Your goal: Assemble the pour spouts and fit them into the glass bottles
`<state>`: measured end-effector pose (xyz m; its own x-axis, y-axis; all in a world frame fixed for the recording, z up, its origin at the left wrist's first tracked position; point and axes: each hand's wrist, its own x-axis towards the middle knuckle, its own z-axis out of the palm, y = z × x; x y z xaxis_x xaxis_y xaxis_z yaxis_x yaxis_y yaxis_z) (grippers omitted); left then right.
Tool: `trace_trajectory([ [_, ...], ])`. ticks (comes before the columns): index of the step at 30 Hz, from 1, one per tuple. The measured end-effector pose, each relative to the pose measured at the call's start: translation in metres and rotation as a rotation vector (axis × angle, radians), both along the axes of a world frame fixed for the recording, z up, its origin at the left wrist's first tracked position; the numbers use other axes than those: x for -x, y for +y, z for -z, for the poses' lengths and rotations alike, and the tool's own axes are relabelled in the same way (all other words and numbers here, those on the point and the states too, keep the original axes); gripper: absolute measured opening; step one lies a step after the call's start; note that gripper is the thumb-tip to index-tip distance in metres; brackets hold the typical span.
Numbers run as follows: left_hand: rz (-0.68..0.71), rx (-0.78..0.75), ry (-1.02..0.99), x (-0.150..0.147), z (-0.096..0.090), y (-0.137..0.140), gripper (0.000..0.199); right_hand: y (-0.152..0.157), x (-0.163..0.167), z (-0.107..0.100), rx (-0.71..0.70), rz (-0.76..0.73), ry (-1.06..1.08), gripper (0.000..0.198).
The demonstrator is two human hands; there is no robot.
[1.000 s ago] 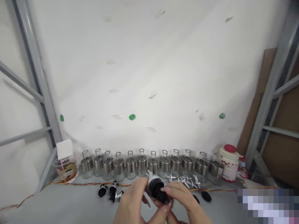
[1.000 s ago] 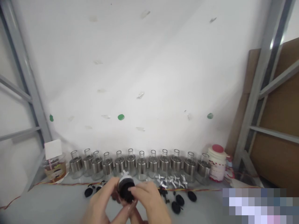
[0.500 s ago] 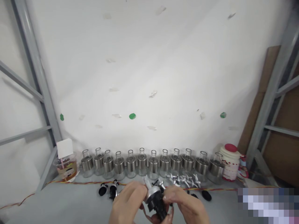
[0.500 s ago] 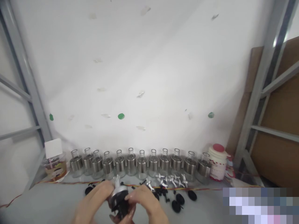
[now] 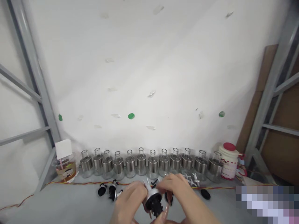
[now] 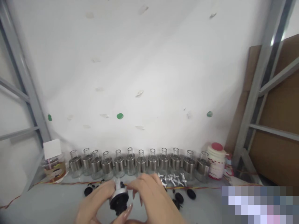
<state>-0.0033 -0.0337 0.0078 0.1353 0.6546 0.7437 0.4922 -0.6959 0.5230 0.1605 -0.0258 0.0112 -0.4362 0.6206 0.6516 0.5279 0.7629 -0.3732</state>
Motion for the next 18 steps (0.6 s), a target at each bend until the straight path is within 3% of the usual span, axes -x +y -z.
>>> trace_trajectory([
  [6, 0.212, 0.028, 0.218, 0.005, -0.007, 0.008, 0.023, 0.0, -0.007, -0.002, 0.036, -0.022, -0.171, 0.022],
  [13, 0.233, 0.112, 0.372, 0.013, -0.011, 0.009, 0.023, 0.014, -0.004, 0.012, 0.043, -0.021, -0.228, 0.021],
  [18, 0.26, 0.17, 0.353, 0.017, -0.007, 0.009, 0.024, 0.018, -0.002, 0.01, 0.004, -0.097, -0.216, 0.017],
])
